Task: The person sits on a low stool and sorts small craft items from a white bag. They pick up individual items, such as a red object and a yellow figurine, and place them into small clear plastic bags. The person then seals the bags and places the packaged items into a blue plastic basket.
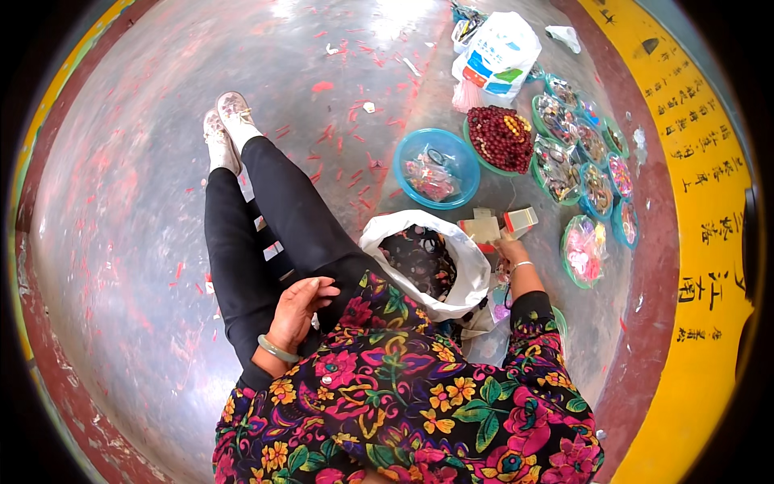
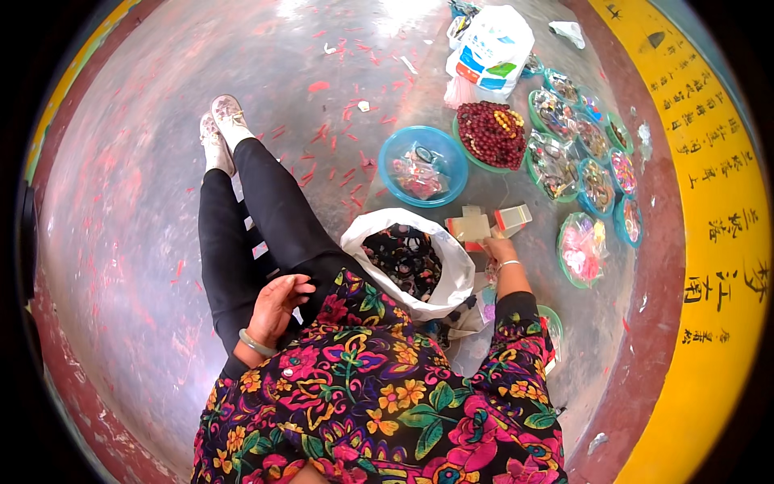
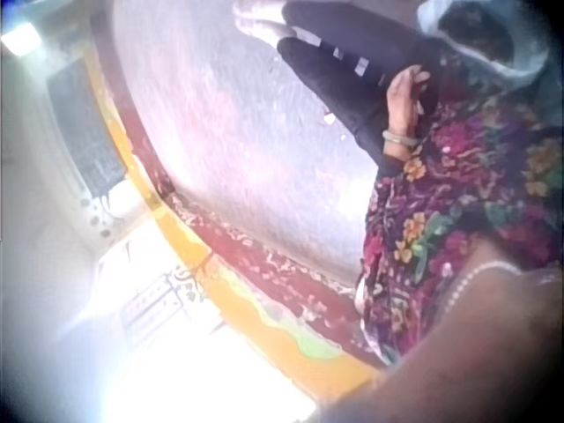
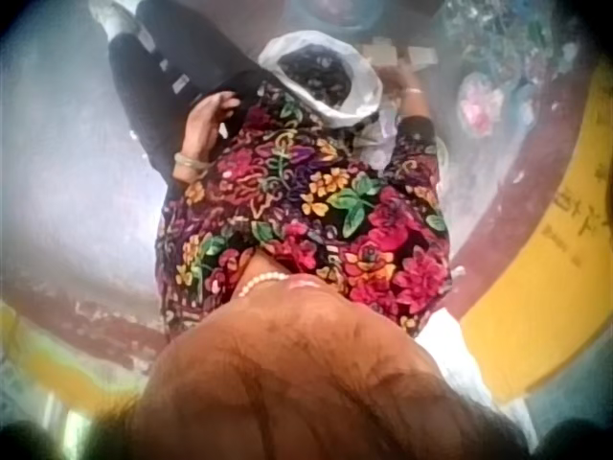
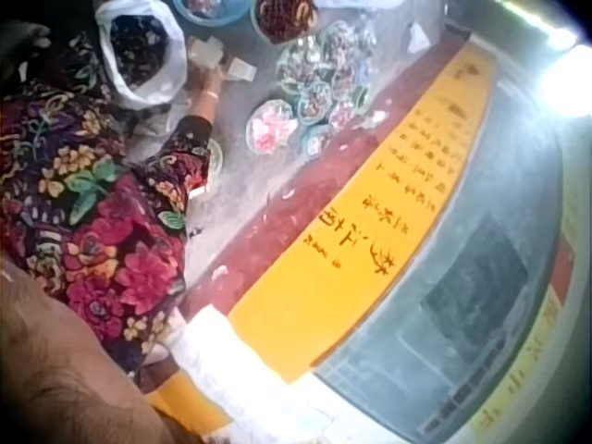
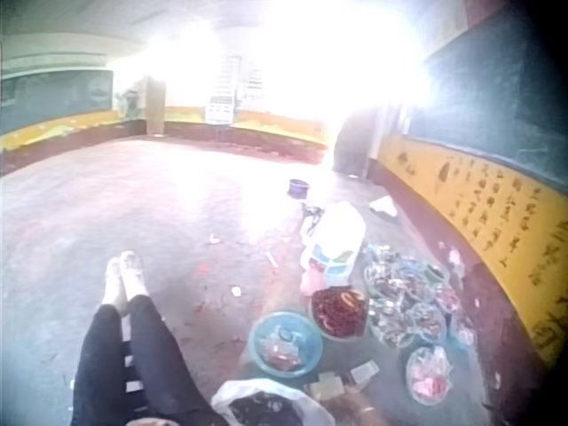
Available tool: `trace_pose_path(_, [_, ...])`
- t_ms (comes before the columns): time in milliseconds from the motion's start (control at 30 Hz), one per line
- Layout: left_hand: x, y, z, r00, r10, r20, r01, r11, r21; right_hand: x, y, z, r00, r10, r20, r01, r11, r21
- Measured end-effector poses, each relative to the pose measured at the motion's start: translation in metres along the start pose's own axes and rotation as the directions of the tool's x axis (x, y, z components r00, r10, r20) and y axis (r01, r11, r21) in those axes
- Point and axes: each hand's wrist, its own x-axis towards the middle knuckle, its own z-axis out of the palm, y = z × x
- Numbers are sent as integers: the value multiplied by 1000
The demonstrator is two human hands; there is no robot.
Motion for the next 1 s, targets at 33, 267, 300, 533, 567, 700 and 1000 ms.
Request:
trace_pose_path(33, [-1, 1, 0, 1000, 0, -6, 0, 1000, 4, -1, -1, -3, 998, -56, -34, 54, 998, -42])
trace_pose_path(267, [-11, -1, 3, 1000, 11, -20, -11, 1000, 10, -98, -91, -17, 914, -383, 135, 292, 851, 437])
trace_pose_path(300, [-14, -1, 1, 1000, 10, -27, -10, 1000, 9, -118, -107, -8, 864, -455, 213, 302, 810, 503])
trace_pose_path(533, [-36, -1, -2, 994, 83, -65, -82, 997, 14, -230, -160, 95, 392, -675, 625, 361, 738, 570])
trace_pose_path(567, [-41, 1, -2, 993, 96, -67, -95, 995, 8, -241, -160, 109, 330, -647, 688, 313, 762, 566])
trace_pose_path(700, [-60, 2, -1, 987, 142, -78, -140, 990, 35, -305, -160, 154, 270, -485, 832, 361, 852, 379])
trace_pose_path(1000, [-80, 1, 9, 936, 342, -88, -343, 939, 1, -346, -129, 188, 205, -454, 867, 529, 797, 292])
